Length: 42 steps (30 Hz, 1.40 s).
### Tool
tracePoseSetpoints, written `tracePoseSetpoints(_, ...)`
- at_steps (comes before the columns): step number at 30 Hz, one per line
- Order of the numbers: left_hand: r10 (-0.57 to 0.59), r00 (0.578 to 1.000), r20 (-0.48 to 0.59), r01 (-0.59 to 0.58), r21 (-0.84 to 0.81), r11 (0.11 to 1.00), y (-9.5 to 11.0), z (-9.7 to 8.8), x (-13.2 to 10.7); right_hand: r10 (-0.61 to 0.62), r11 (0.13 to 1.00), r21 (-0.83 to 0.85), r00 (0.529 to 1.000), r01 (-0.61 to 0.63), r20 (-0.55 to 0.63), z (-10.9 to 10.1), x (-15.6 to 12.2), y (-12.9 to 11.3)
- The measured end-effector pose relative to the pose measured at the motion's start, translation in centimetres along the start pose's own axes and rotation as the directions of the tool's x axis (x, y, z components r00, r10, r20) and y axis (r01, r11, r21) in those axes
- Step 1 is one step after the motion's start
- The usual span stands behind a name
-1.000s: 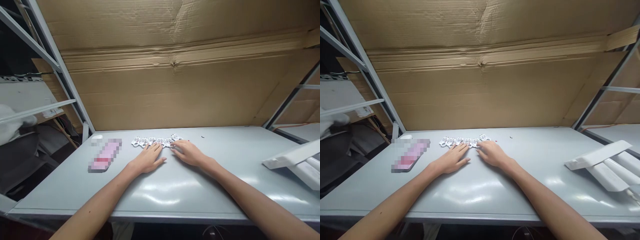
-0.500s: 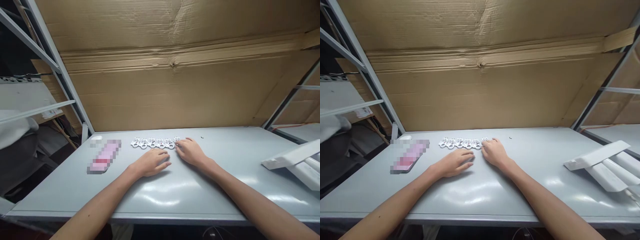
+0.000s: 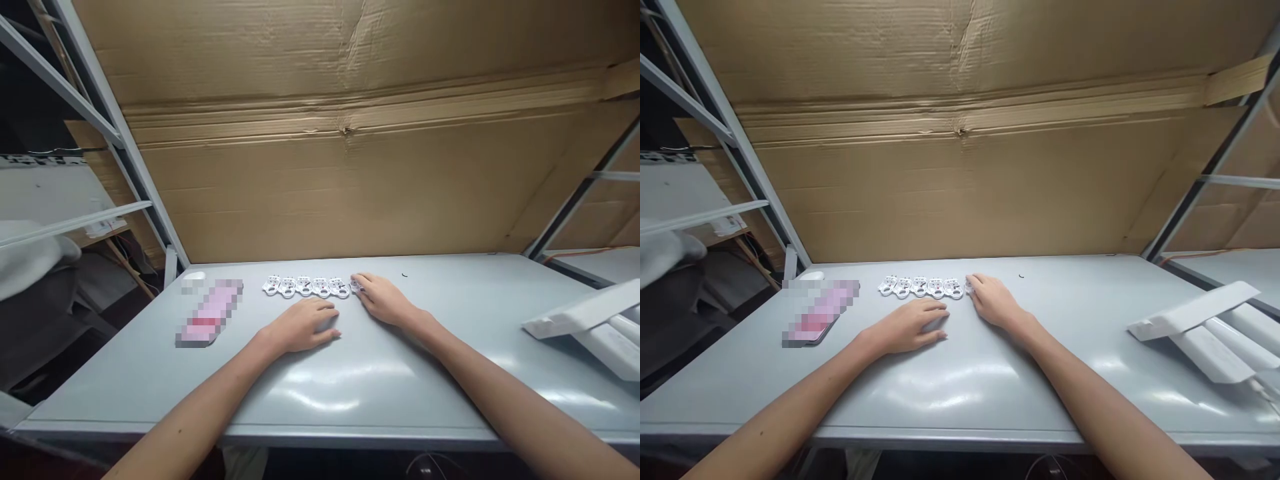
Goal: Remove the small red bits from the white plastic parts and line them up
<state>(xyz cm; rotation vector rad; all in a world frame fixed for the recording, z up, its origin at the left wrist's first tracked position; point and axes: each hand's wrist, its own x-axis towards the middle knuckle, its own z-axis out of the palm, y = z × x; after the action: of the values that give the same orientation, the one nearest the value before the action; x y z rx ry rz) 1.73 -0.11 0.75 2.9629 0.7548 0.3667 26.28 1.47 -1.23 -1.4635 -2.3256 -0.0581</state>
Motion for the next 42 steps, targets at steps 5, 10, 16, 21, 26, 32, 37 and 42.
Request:
tracePoseSetpoints(5,-0.002,1.000,-0.005,0.002,-0.001,1.000,0.0,-0.4,0.0,0.103,0.994,0.036,0.994,-0.101,-0.040,-0.3,0.0,-0.3)
tracePoseSetpoints(10,-0.111,0.990,-0.086,0.114,0.024,0.993,-0.8,-0.4,-0.1,0.169,0.974,0.179,0.969,-0.137,-0.180,-0.6,-0.1,-1.3)
tracePoseSetpoints(16,-0.207,0.961,-0.185,0.202,-0.046,0.978,-2.4,0.0,-0.4,-0.249,0.929,0.275,0.968,0.247,-0.030,-0.8,-0.8,-4.0)
tracePoseSetpoints(21,-0.232,0.955,-0.182,0.227,-0.047,0.973,-2.6,0.1,-0.4,-0.334,0.892,0.320,0.942,0.318,-0.005,-0.9,-0.8,-4.7)
tracePoseSetpoints(26,-0.194,0.971,-0.138,0.193,-0.015,0.981,-1.6,-0.3,-0.3,-0.045,0.955,0.287,0.990,0.082,-0.133,-0.5,0.1,-0.4)
tracePoseSetpoints(32,-0.120,0.990,-0.076,0.121,0.006,0.993,-0.7,-0.6,-0.5,0.322,0.946,0.006,0.939,-0.324,-0.121,0.0,0.0,4.7)
tracePoseSetpoints(37,-0.109,0.991,-0.082,0.108,-0.018,0.994,-0.7,-0.6,-0.5,0.341,0.940,0.001,0.938,-0.342,-0.058,0.0,-0.1,5.1)
tracePoseSetpoints(42,-0.102,0.991,-0.083,0.100,-0.020,0.995,-0.7,-0.7,-0.6,0.312,0.950,0.032,0.949,-0.311,-0.048,0.3,0.0,5.6)
